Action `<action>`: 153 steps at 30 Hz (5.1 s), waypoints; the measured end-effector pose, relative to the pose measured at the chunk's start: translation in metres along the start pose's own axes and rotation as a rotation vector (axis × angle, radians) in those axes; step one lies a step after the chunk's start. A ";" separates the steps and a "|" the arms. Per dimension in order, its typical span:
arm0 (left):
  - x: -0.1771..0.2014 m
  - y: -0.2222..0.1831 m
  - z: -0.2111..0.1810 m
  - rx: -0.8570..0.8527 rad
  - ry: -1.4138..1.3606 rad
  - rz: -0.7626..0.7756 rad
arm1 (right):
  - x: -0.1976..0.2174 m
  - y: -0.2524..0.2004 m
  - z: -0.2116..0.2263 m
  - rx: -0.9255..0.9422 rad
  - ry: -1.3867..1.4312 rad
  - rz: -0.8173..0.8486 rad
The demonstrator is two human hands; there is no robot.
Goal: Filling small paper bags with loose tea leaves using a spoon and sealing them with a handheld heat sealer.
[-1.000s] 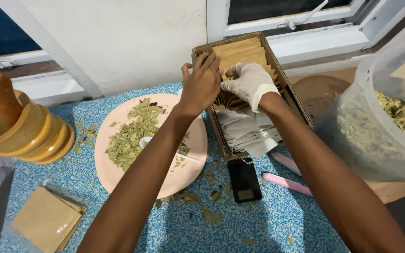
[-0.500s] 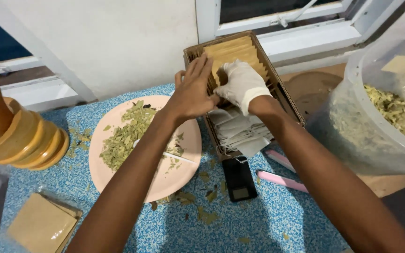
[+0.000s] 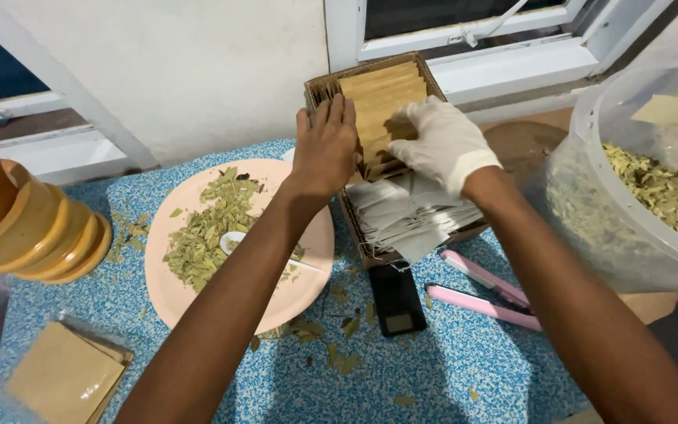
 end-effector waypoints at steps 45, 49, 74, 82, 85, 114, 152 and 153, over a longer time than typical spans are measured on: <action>0.014 -0.109 -0.082 -0.424 -0.105 -0.841 | -0.018 -0.070 -0.044 -0.013 -0.139 -0.027; 0.010 -0.105 -0.091 -0.358 -0.028 -0.788 | -0.037 -0.056 -0.068 -0.089 -0.214 0.117; -0.005 -0.062 -0.117 -0.385 -0.151 -0.848 | -0.034 -0.045 -0.090 -0.231 -0.299 0.043; -0.007 -0.060 -0.113 -0.378 -0.147 -0.739 | -0.025 -0.041 -0.088 -0.204 -0.278 0.006; -0.002 -0.062 -0.113 -0.376 -0.161 -0.758 | -0.013 -0.054 -0.073 -0.222 -0.272 0.021; 0.130 -0.197 -0.059 -0.326 -0.031 -0.739 | -0.011 -0.103 0.040 0.215 1.090 0.156; -0.006 -0.318 0.047 -0.143 -0.656 -0.342 | -0.135 -0.157 0.168 0.415 0.966 0.142; -0.010 -0.319 0.048 -0.144 -0.657 -0.342 | -0.140 -0.155 0.161 0.414 0.966 0.141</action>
Point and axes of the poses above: each hand's wrist, its own y-axis towards the middle knuckle, its own x-axis out of the back of the hand, z = x × y, the point moved 7 cm from there along y, towards the middle knuckle, and after that the axes turned 9 degrees about z, right-handed, at the moved point
